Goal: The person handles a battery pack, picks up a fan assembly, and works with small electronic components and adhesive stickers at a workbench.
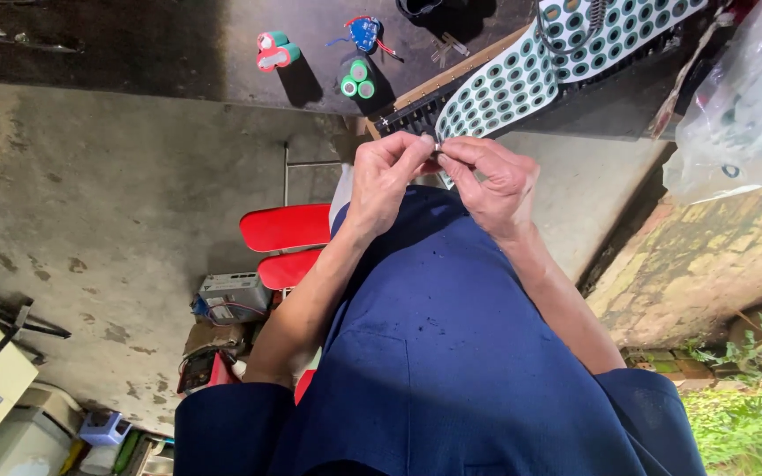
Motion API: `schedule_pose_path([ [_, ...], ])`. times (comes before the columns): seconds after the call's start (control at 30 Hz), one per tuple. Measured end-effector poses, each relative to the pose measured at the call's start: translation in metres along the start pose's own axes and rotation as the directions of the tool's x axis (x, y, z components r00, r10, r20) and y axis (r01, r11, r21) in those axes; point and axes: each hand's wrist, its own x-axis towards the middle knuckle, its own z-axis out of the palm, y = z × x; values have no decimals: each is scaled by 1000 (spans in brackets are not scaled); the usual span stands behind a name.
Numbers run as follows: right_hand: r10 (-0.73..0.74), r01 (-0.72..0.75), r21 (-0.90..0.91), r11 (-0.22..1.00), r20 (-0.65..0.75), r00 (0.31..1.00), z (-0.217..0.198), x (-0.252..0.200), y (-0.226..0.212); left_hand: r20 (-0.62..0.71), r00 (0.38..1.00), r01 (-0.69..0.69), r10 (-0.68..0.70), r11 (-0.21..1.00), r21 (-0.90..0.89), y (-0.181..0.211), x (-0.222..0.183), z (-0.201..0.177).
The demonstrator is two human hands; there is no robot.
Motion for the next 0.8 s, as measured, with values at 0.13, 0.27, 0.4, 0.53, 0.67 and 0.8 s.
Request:
schedule_pose_path([
  [0.13, -118, 115, -91, 989, -26, 993, 8, -1, 2, -79, 987, 128, -141, 979, -156, -14, 9, -1],
  [0.27, -212, 208, -202, 957, 1, 977, 15, -1, 4, -141, 975, 134, -169, 964, -231, -52, 23, -8],
  [0.4, -199, 195, -135, 971, -12, 980, 22, 7, -1, -234, 961, 100, -150, 972, -212, -43, 26, -9],
  [0.53, 68, -72, 75, 995, 55, 996, 29, 27, -2, -211, 977, 40, -28, 998, 53, -10, 5, -19],
  [0.67, 96, -116, 159, 980, 127, 987, 49, 54, -8, -352, 901, -212, 253, 966, 150, -18, 1, -48],
  [0.8, 77, -80, 5, 997, 196, 977, 67, 70, -18, -384, 865, -283, 323, 946, 159, 10, 8, -63],
])
